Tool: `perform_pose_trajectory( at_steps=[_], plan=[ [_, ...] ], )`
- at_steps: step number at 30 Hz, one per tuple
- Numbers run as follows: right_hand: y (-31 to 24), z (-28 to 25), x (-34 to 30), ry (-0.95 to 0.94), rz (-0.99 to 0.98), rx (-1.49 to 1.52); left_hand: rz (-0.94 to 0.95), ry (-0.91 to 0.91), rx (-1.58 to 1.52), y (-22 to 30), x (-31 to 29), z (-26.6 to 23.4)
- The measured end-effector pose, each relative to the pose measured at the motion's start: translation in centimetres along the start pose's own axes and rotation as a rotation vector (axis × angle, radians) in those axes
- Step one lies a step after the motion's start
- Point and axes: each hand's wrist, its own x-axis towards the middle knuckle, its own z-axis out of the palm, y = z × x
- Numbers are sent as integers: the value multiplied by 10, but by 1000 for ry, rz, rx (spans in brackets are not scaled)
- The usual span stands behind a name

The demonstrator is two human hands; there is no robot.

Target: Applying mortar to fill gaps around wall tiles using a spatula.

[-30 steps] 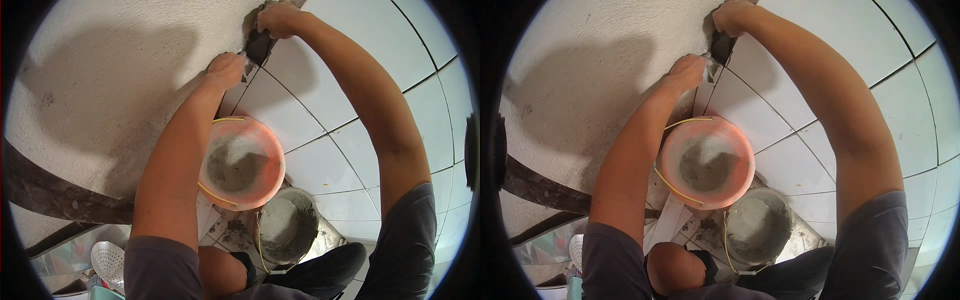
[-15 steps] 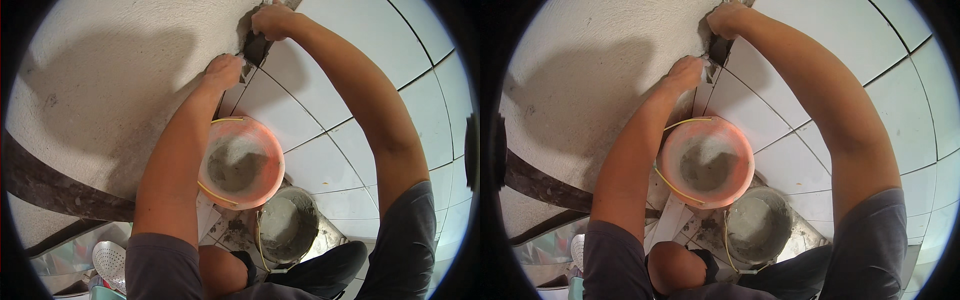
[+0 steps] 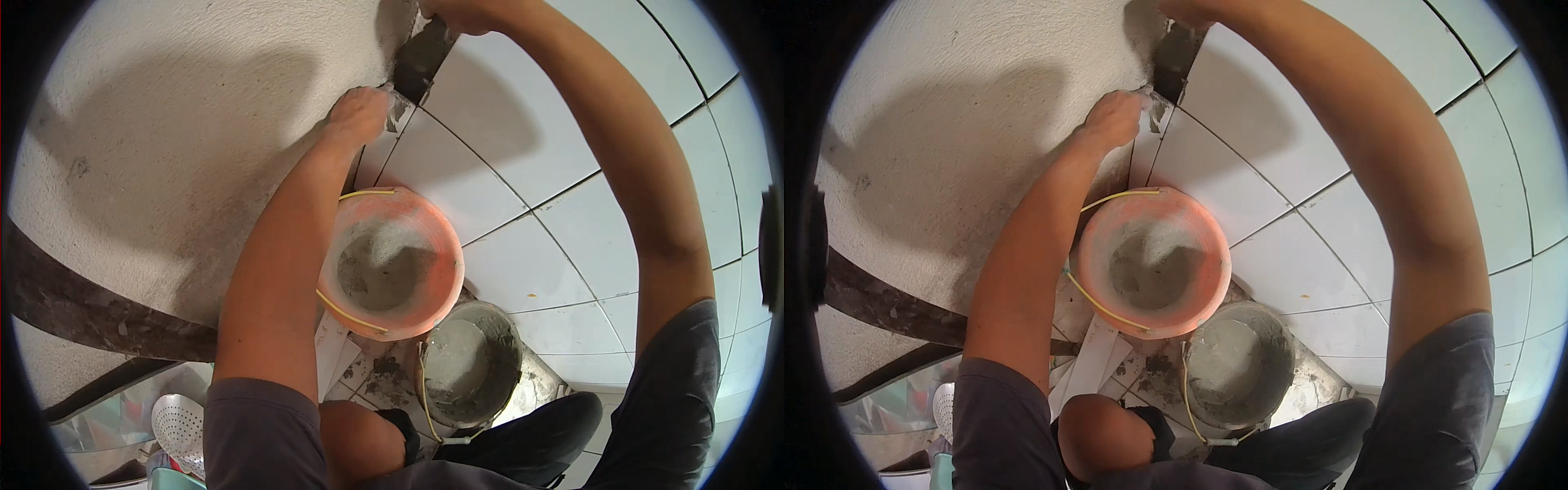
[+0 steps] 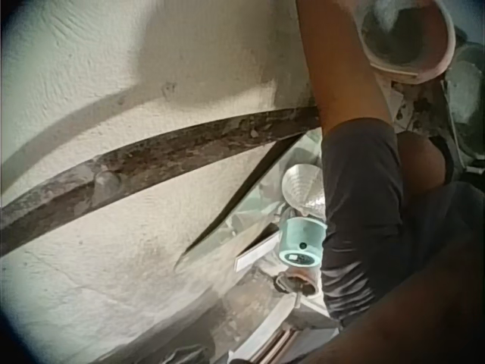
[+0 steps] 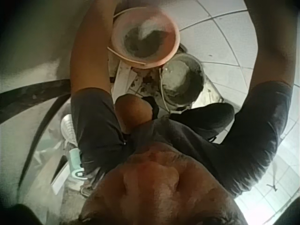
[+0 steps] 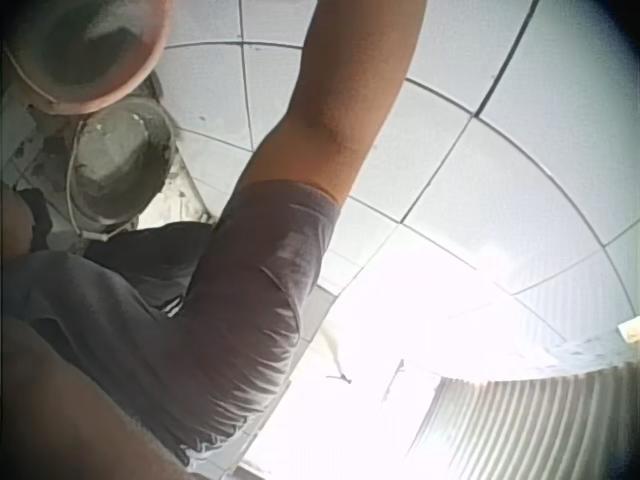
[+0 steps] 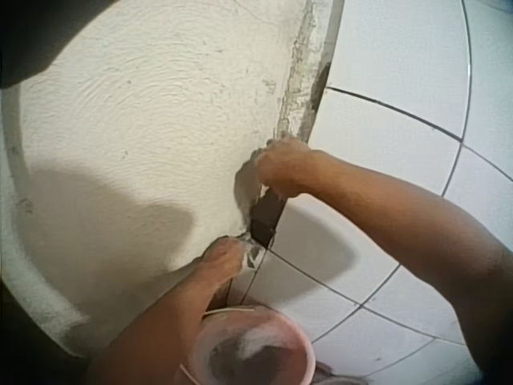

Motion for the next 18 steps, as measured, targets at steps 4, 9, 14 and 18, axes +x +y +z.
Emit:
perform_pose_trajectory(
  at_steps=[4,9,14,18],
  plan=[
    [1,-10,-58,189,16,-161,34,29,34,0,-1,-1],
    [-23,24,-172,440,69,180,19,114,-85,9,-7,-8],
    [-79,77,-264,161,144,695,-44,-11,-12,8,-11,-10],
    [-97,108,-334,-88,180,1032,165,174,55,-7,-7,10]
  ],
)
